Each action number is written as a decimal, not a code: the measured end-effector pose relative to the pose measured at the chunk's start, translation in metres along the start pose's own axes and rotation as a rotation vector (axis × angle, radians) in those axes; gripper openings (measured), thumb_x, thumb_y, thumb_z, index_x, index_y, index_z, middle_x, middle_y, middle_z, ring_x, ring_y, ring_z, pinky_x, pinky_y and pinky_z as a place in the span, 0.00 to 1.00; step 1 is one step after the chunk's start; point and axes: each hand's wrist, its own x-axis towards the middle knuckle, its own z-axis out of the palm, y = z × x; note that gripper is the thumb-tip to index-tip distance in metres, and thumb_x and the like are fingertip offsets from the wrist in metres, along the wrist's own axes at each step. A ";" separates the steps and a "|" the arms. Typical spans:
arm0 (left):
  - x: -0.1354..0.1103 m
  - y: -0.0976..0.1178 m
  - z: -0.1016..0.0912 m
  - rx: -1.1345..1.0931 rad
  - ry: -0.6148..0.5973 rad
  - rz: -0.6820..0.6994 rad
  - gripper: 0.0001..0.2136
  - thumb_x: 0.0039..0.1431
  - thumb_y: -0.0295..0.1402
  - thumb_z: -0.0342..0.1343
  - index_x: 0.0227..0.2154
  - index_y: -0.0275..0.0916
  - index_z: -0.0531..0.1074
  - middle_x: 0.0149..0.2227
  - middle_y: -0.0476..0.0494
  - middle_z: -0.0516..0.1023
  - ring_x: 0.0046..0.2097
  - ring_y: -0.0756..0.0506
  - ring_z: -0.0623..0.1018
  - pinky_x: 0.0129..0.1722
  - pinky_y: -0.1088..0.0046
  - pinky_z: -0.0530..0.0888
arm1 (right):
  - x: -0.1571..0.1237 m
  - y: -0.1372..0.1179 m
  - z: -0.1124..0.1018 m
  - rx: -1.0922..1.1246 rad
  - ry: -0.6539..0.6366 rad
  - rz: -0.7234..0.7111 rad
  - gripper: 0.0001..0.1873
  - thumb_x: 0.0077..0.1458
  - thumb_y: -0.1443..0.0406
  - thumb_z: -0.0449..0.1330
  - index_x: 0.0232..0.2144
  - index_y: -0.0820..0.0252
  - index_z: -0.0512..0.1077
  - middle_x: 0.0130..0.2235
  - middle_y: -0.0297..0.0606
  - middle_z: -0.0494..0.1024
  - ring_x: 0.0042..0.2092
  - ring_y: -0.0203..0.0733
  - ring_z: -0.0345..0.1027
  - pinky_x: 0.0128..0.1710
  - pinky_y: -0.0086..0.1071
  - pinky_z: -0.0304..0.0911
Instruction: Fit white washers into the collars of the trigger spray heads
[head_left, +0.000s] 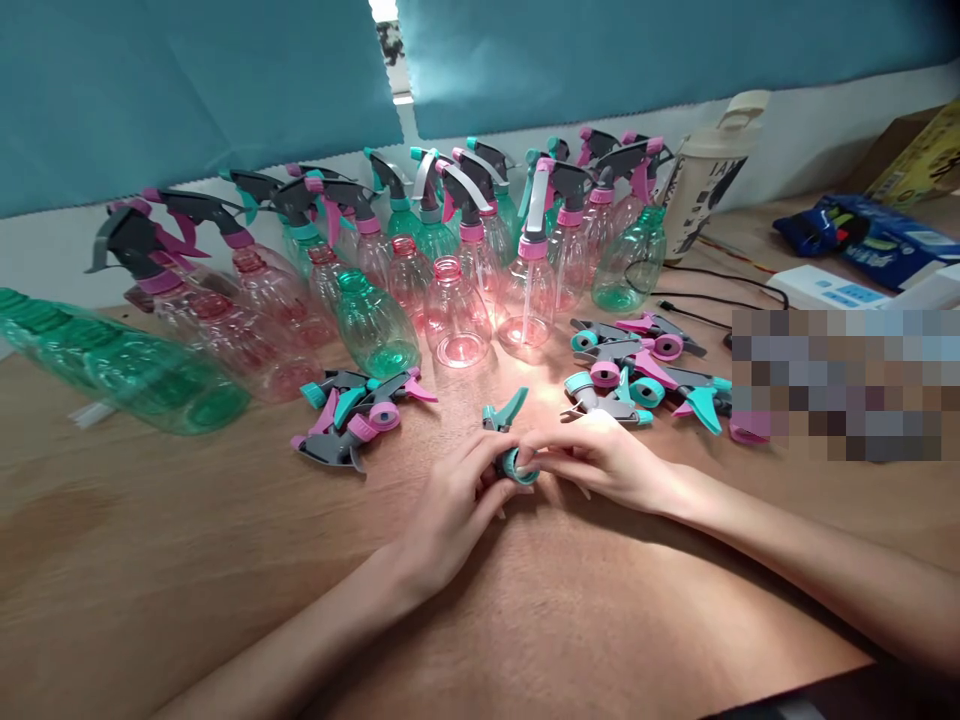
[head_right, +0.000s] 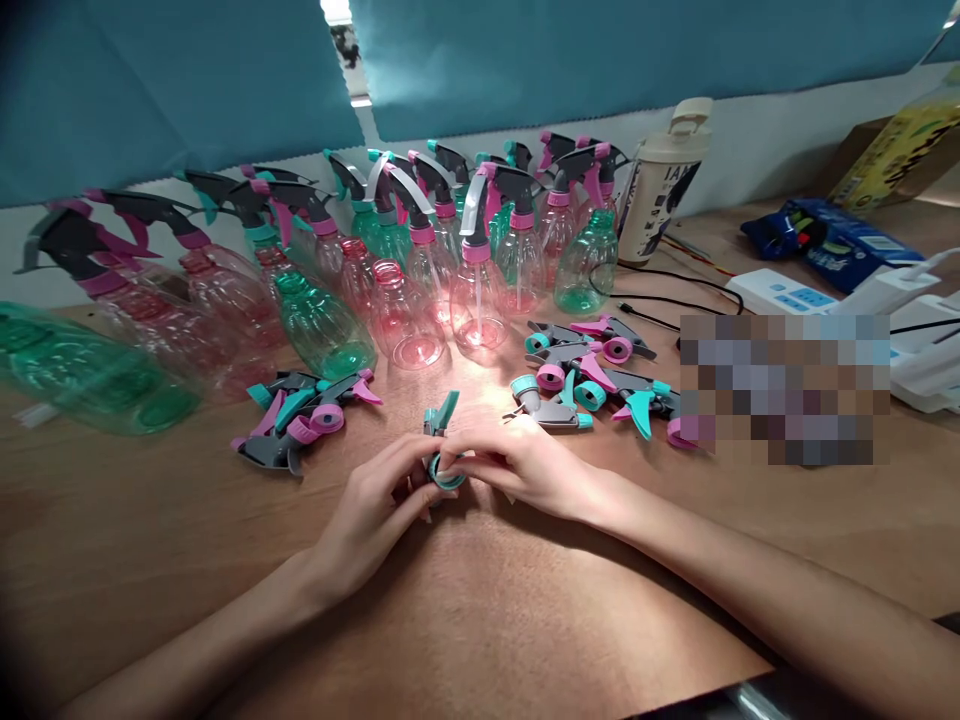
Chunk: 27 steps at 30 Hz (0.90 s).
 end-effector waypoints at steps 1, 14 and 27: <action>0.000 0.000 0.000 -0.003 -0.003 -0.006 0.12 0.59 0.20 0.54 0.43 0.39 0.69 0.39 0.48 0.72 0.36 0.50 0.72 0.36 0.75 0.70 | 0.000 0.000 0.000 -0.008 0.008 -0.006 0.10 0.64 0.64 0.53 0.37 0.61 0.73 0.34 0.37 0.79 0.32 0.33 0.71 0.33 0.24 0.65; -0.007 0.004 0.000 -0.070 -0.076 -0.076 0.12 0.63 0.31 0.54 0.49 0.43 0.69 0.39 0.48 0.74 0.32 0.51 0.72 0.29 0.78 0.69 | -0.007 -0.012 0.000 0.010 -0.012 0.102 0.13 0.64 0.64 0.53 0.35 0.61 0.76 0.32 0.36 0.80 0.33 0.34 0.72 0.33 0.24 0.64; -0.004 -0.005 -0.009 -0.227 0.083 -0.241 0.09 0.59 0.31 0.55 0.43 0.39 0.70 0.38 0.47 0.72 0.31 0.51 0.72 0.25 0.78 0.73 | 0.005 -0.021 -0.024 0.411 0.299 0.608 0.14 0.54 0.54 0.62 0.31 0.59 0.71 0.22 0.28 0.70 0.18 0.29 0.59 0.15 0.23 0.54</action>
